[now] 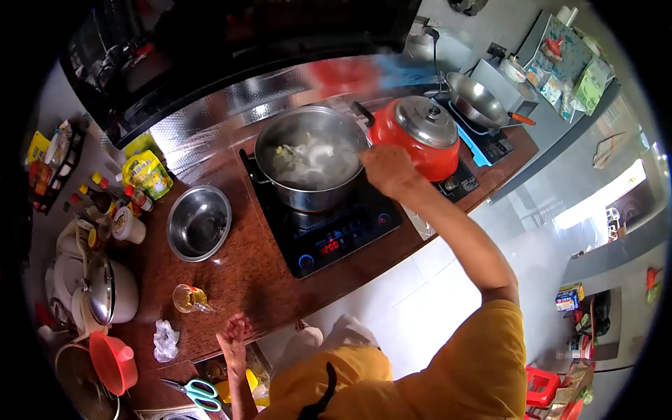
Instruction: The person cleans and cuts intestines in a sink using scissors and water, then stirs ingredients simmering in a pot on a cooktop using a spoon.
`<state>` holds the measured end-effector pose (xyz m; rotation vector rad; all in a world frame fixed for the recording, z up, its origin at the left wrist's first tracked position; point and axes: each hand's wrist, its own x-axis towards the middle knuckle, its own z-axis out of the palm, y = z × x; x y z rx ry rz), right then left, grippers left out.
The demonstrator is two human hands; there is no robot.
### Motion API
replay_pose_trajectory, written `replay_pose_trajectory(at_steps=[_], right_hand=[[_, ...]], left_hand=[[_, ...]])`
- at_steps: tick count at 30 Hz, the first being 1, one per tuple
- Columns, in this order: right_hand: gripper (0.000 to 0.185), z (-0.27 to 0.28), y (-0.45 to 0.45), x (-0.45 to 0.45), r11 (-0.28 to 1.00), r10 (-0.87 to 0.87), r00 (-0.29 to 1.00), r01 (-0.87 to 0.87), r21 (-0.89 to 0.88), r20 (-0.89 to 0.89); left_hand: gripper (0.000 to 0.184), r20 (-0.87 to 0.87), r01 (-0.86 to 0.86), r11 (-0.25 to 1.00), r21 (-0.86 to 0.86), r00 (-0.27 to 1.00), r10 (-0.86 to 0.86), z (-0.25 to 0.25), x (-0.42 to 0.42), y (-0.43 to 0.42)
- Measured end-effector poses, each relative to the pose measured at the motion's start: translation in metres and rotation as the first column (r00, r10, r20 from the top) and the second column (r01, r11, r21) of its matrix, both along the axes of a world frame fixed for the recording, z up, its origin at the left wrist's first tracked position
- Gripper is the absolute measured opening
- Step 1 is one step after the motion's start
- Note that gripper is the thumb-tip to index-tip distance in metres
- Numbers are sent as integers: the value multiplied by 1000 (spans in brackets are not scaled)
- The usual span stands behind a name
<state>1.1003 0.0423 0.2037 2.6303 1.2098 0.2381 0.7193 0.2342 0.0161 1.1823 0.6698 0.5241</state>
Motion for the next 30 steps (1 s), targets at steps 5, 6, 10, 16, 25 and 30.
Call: replay_pose_trajectory(at_steps=[5, 6, 10, 16, 25, 30], right_hand=[[23, -16, 15, 35, 993, 66, 984, -81, 87, 166], [23, -23, 20, 44, 989, 110, 977, -125, 74, 182], [21, -49, 38, 73, 988, 147, 987, -150, 45, 66], [20, -36, 35, 86, 999, 41, 972, -34, 32, -230], [17, -24, 25, 154, 951, 265, 784, -308, 19, -561], [21, -1, 18, 138, 1000, -31, 593, 20, -24, -805]], left_hand=[[17, -60, 4, 999, -35, 998, -6, 16, 41, 5], [17, -49, 10, 1000, -16, 999, -11, 15, 47, 1], [16, -92, 79, 996, -44, 992, -82, 23, 71, -23], [17, -98, 104, 994, -16, 990, -105, 18, 107, -54], [59, -52, -5, 827, 563, 998, 41, 88, 248, 30], [45, -207, 48, 611, 790, 959, 193, 78, 333, 80]])
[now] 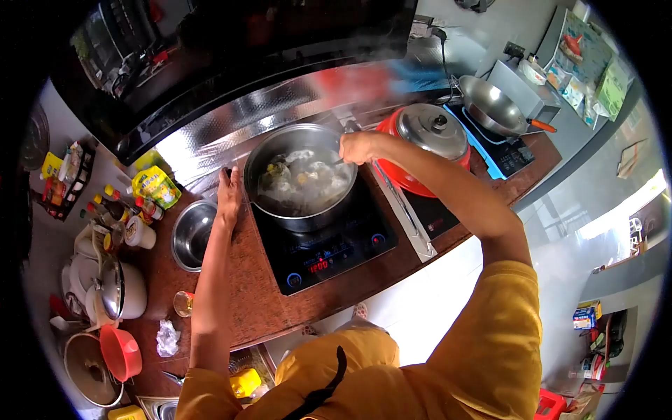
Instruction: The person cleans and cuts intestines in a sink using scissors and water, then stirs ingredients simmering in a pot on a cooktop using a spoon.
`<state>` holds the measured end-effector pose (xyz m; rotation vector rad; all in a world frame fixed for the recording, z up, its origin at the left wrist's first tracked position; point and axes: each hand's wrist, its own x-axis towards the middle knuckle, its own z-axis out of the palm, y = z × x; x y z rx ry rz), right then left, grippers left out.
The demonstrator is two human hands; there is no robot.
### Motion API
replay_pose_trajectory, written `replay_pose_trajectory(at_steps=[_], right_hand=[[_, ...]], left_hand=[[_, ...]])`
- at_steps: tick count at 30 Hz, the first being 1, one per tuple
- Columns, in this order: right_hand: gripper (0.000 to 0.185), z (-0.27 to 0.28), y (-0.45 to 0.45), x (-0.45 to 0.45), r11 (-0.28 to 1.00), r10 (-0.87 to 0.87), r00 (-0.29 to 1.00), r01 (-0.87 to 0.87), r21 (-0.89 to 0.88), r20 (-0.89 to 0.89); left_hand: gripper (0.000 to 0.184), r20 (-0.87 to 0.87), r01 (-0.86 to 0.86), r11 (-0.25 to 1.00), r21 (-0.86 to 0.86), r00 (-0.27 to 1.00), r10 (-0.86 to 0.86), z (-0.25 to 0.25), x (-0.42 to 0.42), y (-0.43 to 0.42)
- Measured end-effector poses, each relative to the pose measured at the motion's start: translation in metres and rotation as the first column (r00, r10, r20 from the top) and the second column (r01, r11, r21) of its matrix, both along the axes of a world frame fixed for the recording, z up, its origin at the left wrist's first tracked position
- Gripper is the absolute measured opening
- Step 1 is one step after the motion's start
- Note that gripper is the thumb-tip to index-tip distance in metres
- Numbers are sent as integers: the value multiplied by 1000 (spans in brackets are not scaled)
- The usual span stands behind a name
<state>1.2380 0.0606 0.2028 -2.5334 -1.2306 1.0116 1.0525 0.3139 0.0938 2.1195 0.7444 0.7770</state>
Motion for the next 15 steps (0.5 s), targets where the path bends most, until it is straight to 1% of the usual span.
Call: replay_pose_trajectory(at_steps=[2, 4, 5, 6, 9, 10, 11, 12, 13, 14, 15], right_hand=[[22, -5, 1, -2, 998, -69, 997, 69, -1, -27], [9, -4, -4, -1, 980, -191, 971, 198, 31, -143], [7, -3, -5, 1, 964, -248, 948, 261, 41, -200], [10, -3, -3, 2, 964, -262, 948, 267, 5, -179], [10, 1, 2, -3, 946, -315, 933, 324, 29, -173], [10, -24, 4, 7, 966, -192, 974, 210, 153, -121], [11, -69, 6, 26, 959, -73, 996, 85, 270, -54], [13, -79, 9, 28, 952, 7, 998, -27, 305, 68], [14, -89, 13, 29, 935, 73, 977, -136, 328, 199], [17, -89, 17, 12, 940, 114, 927, -217, 263, 357], [20, -89, 18, -6, 940, 158, 853, -284, 187, 498]], left_hand=[[35, 29, -16, 1000, -9, 999, 16, 2, 6, 0], [28, 50, -66, 997, 30, 997, 64, 3, 6, -5], [25, 63, -91, 995, 48, 994, 88, 4, 7, -7], [22, 77, -116, 992, 48, 991, 112, 4, 7, -9], [21, 90, -160, 987, -15, 983, 161, 11, 6, -20], [21, 54, -181, 983, -25, 982, 182, 13, 6, -21], [21, 82, -194, 981, -25, 977, 195, 11, 5, -23], [22, 113, -205, 978, -24, 972, 207, 8, 5, -25], [22, 146, -219, 975, -24, 965, 220, 7, 5, -27], [24, 120, -225, 972, -72, 965, 232, 14, 1, -33], [23, 101, -236, 968, -85, 964, 244, 15, -1, -35]])
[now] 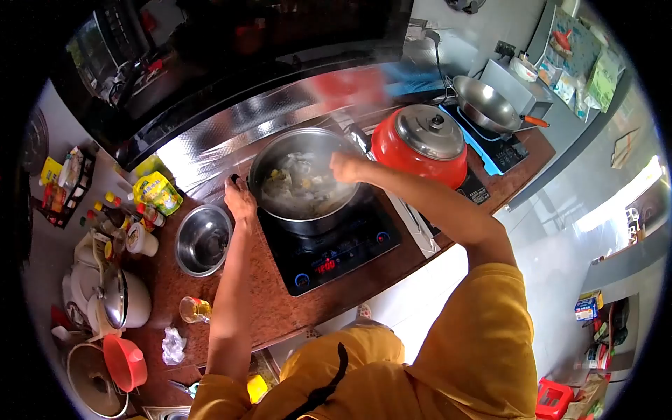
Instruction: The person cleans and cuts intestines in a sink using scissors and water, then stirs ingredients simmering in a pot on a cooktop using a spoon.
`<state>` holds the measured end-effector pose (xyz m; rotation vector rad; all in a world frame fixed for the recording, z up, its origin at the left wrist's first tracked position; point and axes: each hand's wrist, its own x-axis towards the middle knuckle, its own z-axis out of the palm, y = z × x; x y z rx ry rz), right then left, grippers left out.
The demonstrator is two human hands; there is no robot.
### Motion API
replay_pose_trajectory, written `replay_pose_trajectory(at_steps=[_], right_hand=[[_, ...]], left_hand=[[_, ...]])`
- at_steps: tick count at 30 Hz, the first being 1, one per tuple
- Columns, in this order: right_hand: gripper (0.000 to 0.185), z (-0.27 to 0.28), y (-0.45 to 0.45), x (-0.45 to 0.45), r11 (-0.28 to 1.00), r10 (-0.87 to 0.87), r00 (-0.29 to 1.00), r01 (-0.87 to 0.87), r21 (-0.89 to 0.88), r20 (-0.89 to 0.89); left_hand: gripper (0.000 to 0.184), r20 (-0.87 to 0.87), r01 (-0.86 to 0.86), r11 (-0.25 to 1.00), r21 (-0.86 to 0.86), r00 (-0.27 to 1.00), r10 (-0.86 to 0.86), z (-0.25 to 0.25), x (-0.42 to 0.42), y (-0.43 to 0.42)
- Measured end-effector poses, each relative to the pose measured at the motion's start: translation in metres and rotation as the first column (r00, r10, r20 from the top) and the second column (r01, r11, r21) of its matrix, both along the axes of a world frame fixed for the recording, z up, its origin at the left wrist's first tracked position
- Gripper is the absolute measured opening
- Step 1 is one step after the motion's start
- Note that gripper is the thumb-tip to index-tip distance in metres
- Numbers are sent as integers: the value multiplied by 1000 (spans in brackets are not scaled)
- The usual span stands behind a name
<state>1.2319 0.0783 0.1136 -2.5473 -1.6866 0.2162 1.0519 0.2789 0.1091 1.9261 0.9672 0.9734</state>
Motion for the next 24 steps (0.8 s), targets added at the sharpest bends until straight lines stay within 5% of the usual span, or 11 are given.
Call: replay_pose_trajectory(at_steps=[3, 6, 16, 24], right_hand=[[20, 37, -9, -51, 966, -257, 956, 250, -64, -143], [21, 57, -22, -67, 949, -277, 953, 251, -192, -122], [15, 83, -78, -86, 998, -63, 977, 58, -28, -205], [18, 116, -98, -122, 995, -55, 997, 60, -80, 58]], left_hand=[[22, -14, -31, 997, -69, 999, 30, 0, 4, 0], [21, -19, -50, 996, -68, 999, 49, 4, 2, -3], [23, 31, -41, 999, -10, 999, 41, -4, 5, 2], [24, 30, 30, 999, -43, 999, -29, -5, 4, 6]])
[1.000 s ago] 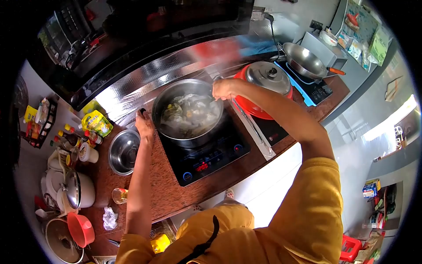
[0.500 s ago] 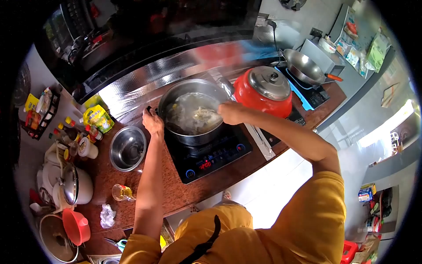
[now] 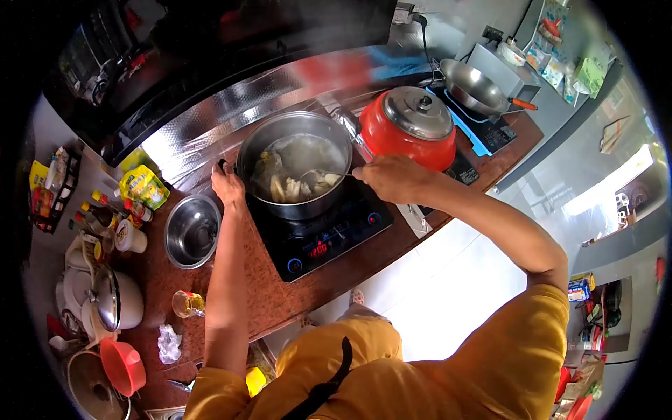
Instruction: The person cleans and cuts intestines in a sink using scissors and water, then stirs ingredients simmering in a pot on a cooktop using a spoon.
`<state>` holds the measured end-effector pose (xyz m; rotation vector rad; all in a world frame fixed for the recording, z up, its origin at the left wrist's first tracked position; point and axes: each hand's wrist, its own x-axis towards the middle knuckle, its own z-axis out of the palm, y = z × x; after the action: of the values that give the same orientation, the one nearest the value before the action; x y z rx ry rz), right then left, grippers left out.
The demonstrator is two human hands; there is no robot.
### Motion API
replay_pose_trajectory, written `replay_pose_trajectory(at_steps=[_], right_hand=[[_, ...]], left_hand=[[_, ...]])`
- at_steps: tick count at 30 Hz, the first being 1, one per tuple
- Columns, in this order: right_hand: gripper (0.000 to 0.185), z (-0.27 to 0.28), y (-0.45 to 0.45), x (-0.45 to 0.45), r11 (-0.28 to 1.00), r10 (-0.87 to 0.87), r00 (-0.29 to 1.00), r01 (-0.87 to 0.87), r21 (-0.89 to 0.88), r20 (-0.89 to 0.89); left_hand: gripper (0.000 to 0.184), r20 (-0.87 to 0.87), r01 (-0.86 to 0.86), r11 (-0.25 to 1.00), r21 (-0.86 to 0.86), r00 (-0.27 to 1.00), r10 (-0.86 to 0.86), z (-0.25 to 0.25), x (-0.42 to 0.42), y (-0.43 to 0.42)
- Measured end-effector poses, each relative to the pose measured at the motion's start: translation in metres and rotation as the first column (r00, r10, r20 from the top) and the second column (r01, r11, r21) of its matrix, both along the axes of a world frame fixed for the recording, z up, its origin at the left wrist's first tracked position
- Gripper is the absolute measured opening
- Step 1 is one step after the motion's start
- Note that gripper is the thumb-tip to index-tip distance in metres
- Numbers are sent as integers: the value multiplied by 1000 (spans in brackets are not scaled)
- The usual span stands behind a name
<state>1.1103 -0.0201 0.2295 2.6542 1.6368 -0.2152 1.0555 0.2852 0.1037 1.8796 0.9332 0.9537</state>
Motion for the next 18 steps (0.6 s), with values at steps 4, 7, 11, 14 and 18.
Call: replay_pose_trajectory(at_steps=[4, 7, 11, 14, 18], right_hand=[[20, 14, 2, 3, 998, 24, 988, -16, -53, 150], [21, 42, 5, 2, 993, 107, 992, -102, -65, 71], [18, 56, 11, 5, 980, 194, 980, -192, -60, 47], [14, 54, 27, -8, 977, 119, 990, -131, -166, -81], [16, 6, 42, -10, 975, 152, 988, -157, -156, -42]], left_hand=[[26, -18, 29, 999, -32, 999, -30, 0, -1, 3], [28, -23, 36, 999, -29, 999, -36, 5, -4, 0], [27, -24, 42, 999, 13, 999, -41, -3, -2, 6], [26, -40, 37, 999, 23, 999, -36, -5, -1, 7], [22, -24, 39, 998, 56, 999, -37, 1, -2, 3]])
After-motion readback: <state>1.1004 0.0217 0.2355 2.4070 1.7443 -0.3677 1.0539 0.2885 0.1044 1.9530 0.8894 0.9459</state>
